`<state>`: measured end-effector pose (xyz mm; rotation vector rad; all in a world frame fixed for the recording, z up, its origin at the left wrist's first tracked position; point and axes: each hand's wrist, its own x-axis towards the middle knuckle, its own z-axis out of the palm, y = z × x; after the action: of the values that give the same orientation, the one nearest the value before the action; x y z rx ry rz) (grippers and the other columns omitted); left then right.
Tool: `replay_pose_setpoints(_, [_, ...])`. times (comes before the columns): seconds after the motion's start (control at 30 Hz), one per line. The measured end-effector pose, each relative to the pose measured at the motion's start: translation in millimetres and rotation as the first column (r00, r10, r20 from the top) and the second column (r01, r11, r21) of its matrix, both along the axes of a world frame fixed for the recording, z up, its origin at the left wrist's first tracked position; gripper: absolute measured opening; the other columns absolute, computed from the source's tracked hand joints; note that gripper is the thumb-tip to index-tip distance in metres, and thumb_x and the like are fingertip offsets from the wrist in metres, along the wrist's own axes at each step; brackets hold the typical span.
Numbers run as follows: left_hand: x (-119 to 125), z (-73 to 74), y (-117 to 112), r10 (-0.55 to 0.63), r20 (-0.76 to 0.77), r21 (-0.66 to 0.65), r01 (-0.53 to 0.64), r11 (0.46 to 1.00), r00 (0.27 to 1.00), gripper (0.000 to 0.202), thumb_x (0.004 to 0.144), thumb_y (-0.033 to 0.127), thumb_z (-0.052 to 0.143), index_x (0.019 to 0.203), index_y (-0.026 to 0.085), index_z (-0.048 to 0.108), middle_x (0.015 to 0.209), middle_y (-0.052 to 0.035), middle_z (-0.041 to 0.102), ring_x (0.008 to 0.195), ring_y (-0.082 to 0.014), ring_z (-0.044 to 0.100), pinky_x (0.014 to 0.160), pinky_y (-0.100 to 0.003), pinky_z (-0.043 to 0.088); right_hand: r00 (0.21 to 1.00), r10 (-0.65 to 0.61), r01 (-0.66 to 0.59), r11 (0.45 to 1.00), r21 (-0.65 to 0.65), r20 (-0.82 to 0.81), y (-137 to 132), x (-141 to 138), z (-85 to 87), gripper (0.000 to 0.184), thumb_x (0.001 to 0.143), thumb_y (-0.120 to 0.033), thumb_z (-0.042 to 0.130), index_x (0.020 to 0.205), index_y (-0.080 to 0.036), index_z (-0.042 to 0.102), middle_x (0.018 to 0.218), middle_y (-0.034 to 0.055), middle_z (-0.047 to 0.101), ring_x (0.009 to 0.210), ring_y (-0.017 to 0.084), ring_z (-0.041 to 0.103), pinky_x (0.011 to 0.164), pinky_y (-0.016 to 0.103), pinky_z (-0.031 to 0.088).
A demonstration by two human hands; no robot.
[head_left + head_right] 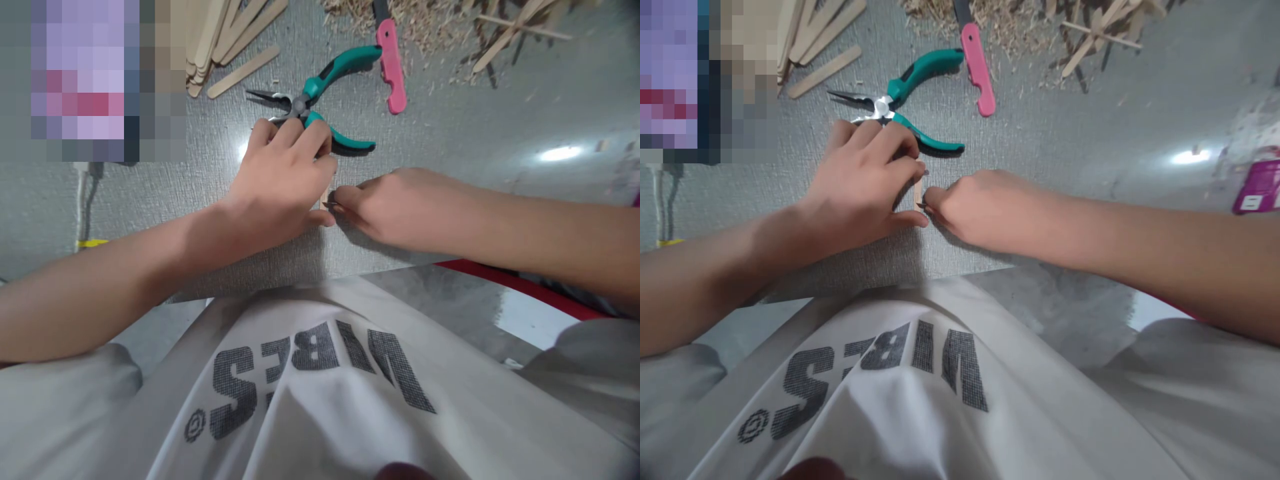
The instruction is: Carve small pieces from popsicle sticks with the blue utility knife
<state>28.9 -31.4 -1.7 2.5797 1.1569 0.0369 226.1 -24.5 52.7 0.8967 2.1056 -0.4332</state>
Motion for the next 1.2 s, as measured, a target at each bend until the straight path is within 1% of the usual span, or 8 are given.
replay_pose_setpoints(0.17, [0.4, 5.6, 0.2, 0.022, -0.025, -0.036, -0.023, 0.999, 0.999, 0.062, 0.090, 0.060, 0.094, 0.133, 0.019, 0.076, 0.152, -0.0203, 0.067, 0.135, -0.0451, 0.061, 0.104, -0.059, 0.045, 1.000, -0.009, 0.010, 1.000, 0.007, -0.019, -2.2, 2.7, -3.3, 0.035, 0.112, -0.025, 0.044, 0.130, -0.015, 0.072, 0.088, 0.0139, 0.076, 0.061, 0.025, 0.056, 0.062, 0.038, 0.022])
replay_pose_setpoints(0.3, [-1.9, -5.1, 2.6, 0.001, 0.045, 0.004, -0.002, 1.000, 0.999, 0.057, 0.090, 0.056, 0.095, 0.128, 0.018, 0.076, 0.148, -0.0206, 0.068, 0.131, -0.0430, 0.060, 0.103, -0.058, 0.043, 0.999, -0.041, 0.041, 0.999, 0.032, -0.016, -5.0, 0.2, -0.1, 0.033, 0.110, -0.023, 0.046, 0.128, -0.016, 0.072, 0.086, 0.0135, 0.076, 0.061, 0.025, 0.059, 0.062, 0.037, 0.023])
replay_pose_setpoints(0.47, [-2.7, -23.4, 5.5, 0.050, 0.309, -0.037, -0.040, 0.999, 0.950, 0.064, 0.065, 0.052, 0.111, 0.108, 0.022, 0.075, 0.140, -0.0181, 0.070, 0.123, -0.0410, 0.058, 0.105, -0.061, 0.041, 0.998, -0.053, 0.051, 0.998, 0.039, 0.030, -3.8, -13.9, 12.8, 0.031, 0.104, -0.011, 0.051, 0.123, -0.016, 0.074, 0.080, 0.0133, 0.075, 0.062, 0.027, 0.063, 0.061, 0.038, 0.026])
replay_pose_setpoints(0.63, [0.2, -25.3, 4.5, 0.066, 0.270, -0.076, -0.047, 0.996, 0.961, 0.052, 0.070, 0.042, 0.105, 0.105, 0.019, 0.075, 0.141, -0.0196, 0.068, 0.128, -0.0467, 0.060, 0.106, -0.064, 0.041, 0.993, -0.007, 0.007, 1.000, -0.002, 0.118, -2.5, -25.5, 18.3, 0.039, 0.102, -0.007, 0.045, 0.124, -0.015, 0.076, 0.084, 0.0164, 0.078, 0.068, 0.033, 0.069, 0.058, 0.040, 0.029])
replay_pose_setpoints(0.8, [-0.3, -32.9, 3.2, 0.076, 0.436, -0.075, -0.048, 0.996, 0.897, 0.035, 0.088, 0.045, 0.084, 0.107, 0.017, 0.074, 0.138, -0.0165, 0.067, 0.130, -0.0407, 0.057, 0.116, -0.065, 0.039, 0.992, 0.031, -0.035, 0.999, 0.036, 0.126, -6.2, -24.8, 14.6, 0.037, 0.097, -0.003, 0.050, 0.122, -0.014, 0.074, 0.080, 0.0136, 0.078, 0.069, 0.032, 0.073, 0.059, 0.038, 0.031])
replay_pose_setpoints(0.93, [-1.1, -27.8, 5.5, 0.087, 0.355, -0.130, -0.043, 0.991, 0.931, 0.039, 0.082, 0.039, 0.091, 0.107, 0.015, 0.074, 0.141, -0.0227, 0.068, 0.130, -0.0429, 0.057, 0.119, -0.070, 0.036, 0.993, 0.065, -0.072, 0.995, 0.063, 0.100, -7.5, -20.3, 13.2, 0.033, 0.099, -0.004, 0.049, 0.120, -0.016, 0.072, 0.082, 0.0137, 0.078, 0.072, 0.031, 0.074, 0.059, 0.036, 0.030])
replay_pose_setpoints(1.07, [-3.1, -22.5, 4.1, 0.090, 0.298, -0.088, -0.066, 0.994, 0.950, 0.059, 0.073, 0.045, 0.100, 0.118, 0.017, 0.073, 0.144, -0.0214, 0.069, 0.131, -0.0475, 0.060, 0.117, -0.069, 0.039, 0.996, 0.059, -0.067, 0.992, 0.110, 0.068, -13.9, -8.1, 11.0, 0.033, 0.104, -0.008, 0.046, 0.126, -0.015, 0.070, 0.086, 0.0146, 0.079, 0.071, 0.030, 0.073, 0.057, 0.036, 0.026])
replay_pose_setpoints(1.2, [-6.7, -19.1, -7.7, 0.249, 0.527, -0.187, -0.176, 0.967, 0.812, 0.064, 0.074, 0.043, 0.100, 0.128, 0.027, 0.069, 0.141, -0.0126, 0.072, 0.128, -0.0386, 0.067, 0.114, -0.055, 0.048, 0.997, 0.057, -0.045, 0.970, 0.240, -0.043, -24.6, 6.5, 12.9, 0.034, 0.106, -0.012, 0.041, 0.124, -0.015, 0.071, 0.089, 0.0172, 0.079, 0.066, 0.028, 0.069, 0.056, 0.036, 0.022])
